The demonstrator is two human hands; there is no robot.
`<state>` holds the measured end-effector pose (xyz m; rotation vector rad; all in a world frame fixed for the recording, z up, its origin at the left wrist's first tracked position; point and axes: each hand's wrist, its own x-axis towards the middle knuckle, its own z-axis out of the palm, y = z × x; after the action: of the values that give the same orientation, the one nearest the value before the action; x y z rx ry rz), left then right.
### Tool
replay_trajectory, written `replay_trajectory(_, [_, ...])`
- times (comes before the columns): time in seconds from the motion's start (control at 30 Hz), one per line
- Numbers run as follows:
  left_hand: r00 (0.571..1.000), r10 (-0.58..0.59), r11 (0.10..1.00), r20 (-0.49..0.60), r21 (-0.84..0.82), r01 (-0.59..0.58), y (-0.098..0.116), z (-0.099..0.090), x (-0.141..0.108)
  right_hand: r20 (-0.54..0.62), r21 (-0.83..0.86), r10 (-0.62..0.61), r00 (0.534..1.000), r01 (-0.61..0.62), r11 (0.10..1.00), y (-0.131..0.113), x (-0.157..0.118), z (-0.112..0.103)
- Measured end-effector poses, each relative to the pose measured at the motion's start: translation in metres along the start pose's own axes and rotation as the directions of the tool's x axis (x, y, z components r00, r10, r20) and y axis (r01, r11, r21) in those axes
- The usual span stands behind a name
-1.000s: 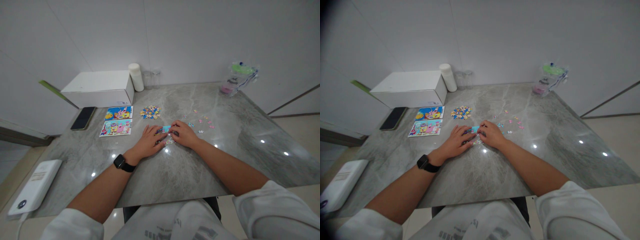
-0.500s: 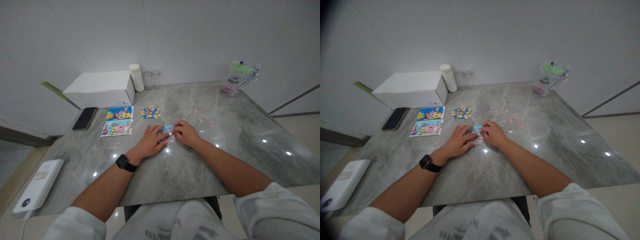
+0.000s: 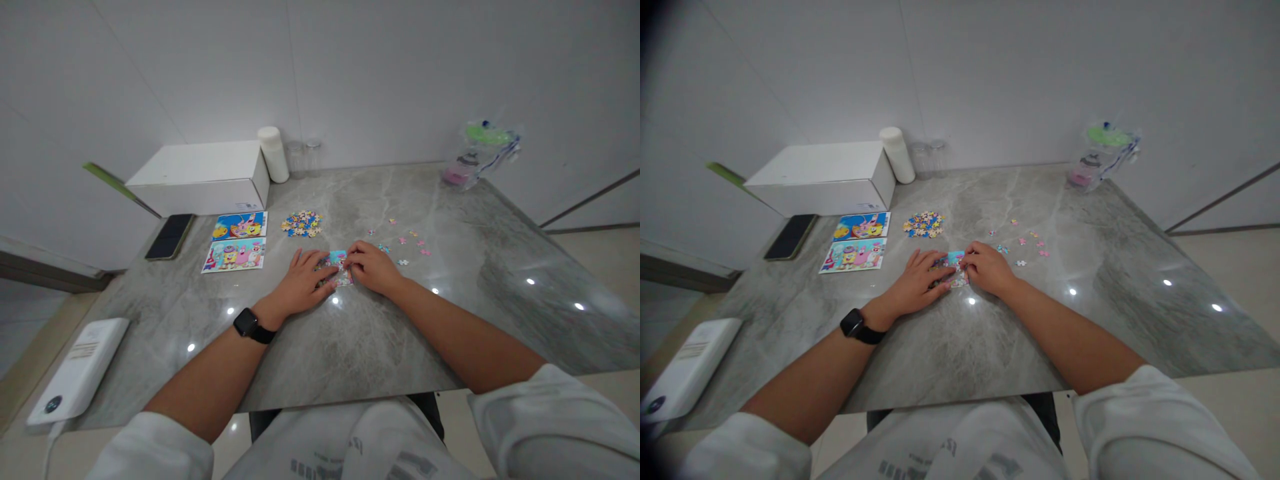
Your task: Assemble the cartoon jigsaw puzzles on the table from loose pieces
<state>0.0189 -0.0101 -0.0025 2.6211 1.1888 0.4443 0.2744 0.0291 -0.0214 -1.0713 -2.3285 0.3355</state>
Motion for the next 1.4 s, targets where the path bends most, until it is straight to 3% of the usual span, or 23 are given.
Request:
replay_trajectory(0.4, [1.000,0.012,1.000,-0.011,-0.008,-0.012,-0.001,0.000,-0.001,0.016,-0.025,0.009,1.000,-0.009,1.000,-0.002,0.001,-0.002])
replay_trajectory(0.5, [0.998,0.005,1.000,-0.055,-0.029,-0.007,-0.002,-0.002,-0.001,0.020,-0.003,0.009,1.000,-0.009,1.000,-0.001,0.001,-0.003])
replay_trajectory(0.67, [0.960,-0.154,0.988,-0.235,-0.042,0.148,-0.016,-0.006,-0.003,-0.007,-0.031,0.014,1.000,-0.015,0.999,0.000,0.001,-0.006])
replay_trajectory(0.83, [0.921,-0.272,0.960,-0.280,-0.006,0.282,-0.032,-0.008,-0.007,0.015,-0.081,0.008,1.000,-0.007,0.997,0.002,0.001,-0.006])
replay_trajectory(1.2, [0.932,-0.253,0.966,-0.258,-0.016,0.257,-0.031,-0.005,-0.007,0.039,-0.055,-0.014,0.999,0.016,0.998,0.006,0.000,-0.002])
replay_trajectory(1.4, [0.924,-0.226,0.974,-0.307,-0.083,0.211,-0.026,-0.011,-0.006,-0.017,0.012,0.011,1.000,-0.011,1.000,-0.004,0.003,-0.005])
